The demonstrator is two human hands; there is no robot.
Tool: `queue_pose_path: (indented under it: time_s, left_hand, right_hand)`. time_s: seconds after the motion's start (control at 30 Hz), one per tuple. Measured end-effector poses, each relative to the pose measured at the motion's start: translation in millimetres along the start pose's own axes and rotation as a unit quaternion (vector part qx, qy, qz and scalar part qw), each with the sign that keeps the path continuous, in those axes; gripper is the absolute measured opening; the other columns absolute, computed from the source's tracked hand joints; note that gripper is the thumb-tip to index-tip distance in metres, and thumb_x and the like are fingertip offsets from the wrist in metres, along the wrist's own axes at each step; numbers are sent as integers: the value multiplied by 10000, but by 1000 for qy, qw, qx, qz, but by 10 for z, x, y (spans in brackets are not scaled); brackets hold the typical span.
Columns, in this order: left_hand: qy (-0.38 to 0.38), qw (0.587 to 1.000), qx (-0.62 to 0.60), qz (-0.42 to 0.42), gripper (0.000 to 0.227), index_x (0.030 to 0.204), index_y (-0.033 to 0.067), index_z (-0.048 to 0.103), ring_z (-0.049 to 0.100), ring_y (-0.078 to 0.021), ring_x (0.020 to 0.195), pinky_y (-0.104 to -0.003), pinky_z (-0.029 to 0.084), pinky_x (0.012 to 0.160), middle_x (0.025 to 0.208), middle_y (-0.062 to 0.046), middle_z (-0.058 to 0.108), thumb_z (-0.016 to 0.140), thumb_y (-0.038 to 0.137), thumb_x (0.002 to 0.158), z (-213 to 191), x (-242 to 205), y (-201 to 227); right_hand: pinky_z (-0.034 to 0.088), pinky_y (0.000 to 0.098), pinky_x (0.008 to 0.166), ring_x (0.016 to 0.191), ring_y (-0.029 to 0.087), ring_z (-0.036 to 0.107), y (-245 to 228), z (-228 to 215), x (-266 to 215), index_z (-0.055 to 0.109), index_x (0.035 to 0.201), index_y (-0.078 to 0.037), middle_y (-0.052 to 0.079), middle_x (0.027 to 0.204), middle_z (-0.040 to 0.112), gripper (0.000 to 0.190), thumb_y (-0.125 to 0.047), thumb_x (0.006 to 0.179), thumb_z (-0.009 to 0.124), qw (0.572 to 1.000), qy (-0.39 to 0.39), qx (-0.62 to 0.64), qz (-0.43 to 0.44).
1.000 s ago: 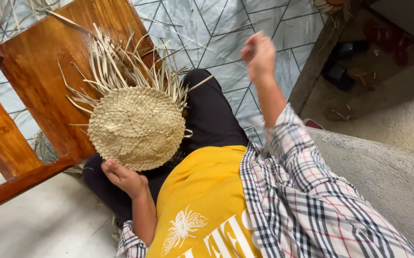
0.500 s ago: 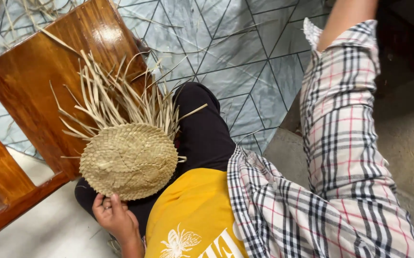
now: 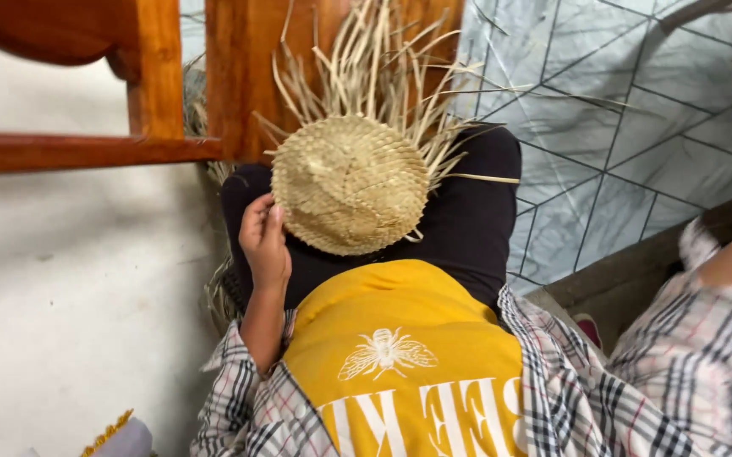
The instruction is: Trimming excess straw strands from the edges of a circular woven object using scissors
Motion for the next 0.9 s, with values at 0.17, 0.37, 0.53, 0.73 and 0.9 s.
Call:
queue_pose_path:
  time_s: [0.17, 0.37, 0.53, 0.73, 0.9]
  left_hand:
    - [-38, 999, -16, 24, 259, 1298, 1, 674, 580, -93, 928, -300, 524, 845, 978, -58, 662, 674, 112, 1065, 114, 140, 291]
    - [-138, 989, -6, 54, 283, 1331, -12, 644, 565, -96, 823, -299, 500, 768, 893, -65, 660, 654, 138, 1091, 275, 268, 489]
    - [-143, 988, -28, 58, 109, 1080, 31, 727, 511, -45, 780, -249, 492, 718, 794, 9, 604, 682, 130, 1072, 274, 354, 344]
    - [-194, 977, -82, 22, 217, 1024, 95, 664, 478, -35, 791, -234, 450, 766, 835, 48, 515, 844, 195, 958, 485, 210, 833]
    - [-197, 974, -113, -19, 288, 853, 90, 587, 391, -42, 755, -221, 388, 718, 770, 71, 418, 860, 137, 932, 480, 96, 906]
  right_hand:
    - [674, 250, 891, 997, 195, 795, 769, 1516, -736, 674, 1342, -186, 4, 1248, 722, 387, 25, 1044, 547, 997, -42, -47, 46]
    - [653, 467, 789, 877, 335, 754, 1782, 2246, -1567, 672, 1347, 36, 195, 1139, 715, 380, 101, 974, 636, 978, -56, -184, 84]
    - [617, 521, 885, 1185, 385, 636, 1021, 3608, -2035, 710, 1365, -29, 146, 1303, 522, 250, -5, 1117, 687, 745, -128, -621, -206]
    - [642, 512, 805, 1012, 376, 689, 1022, 3805, -2221, 685, 1422, -22, 141, 1164, 593, 307, 16, 1118, 657, 690, -122, -679, -218]
    - [638, 510, 897, 1086, 399, 674, 1134, 3731, -2143, 577, 1485, -9, 229, 1350, 512, 473, 68, 1031, 682, 701, -113, -698, -91]
Point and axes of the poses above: each hand's wrist, its own x-axis towards the middle knuckle, its own z-axis out of the palm, y = z × x, the point moved 9 cm from there along x, towards the middle knuckle
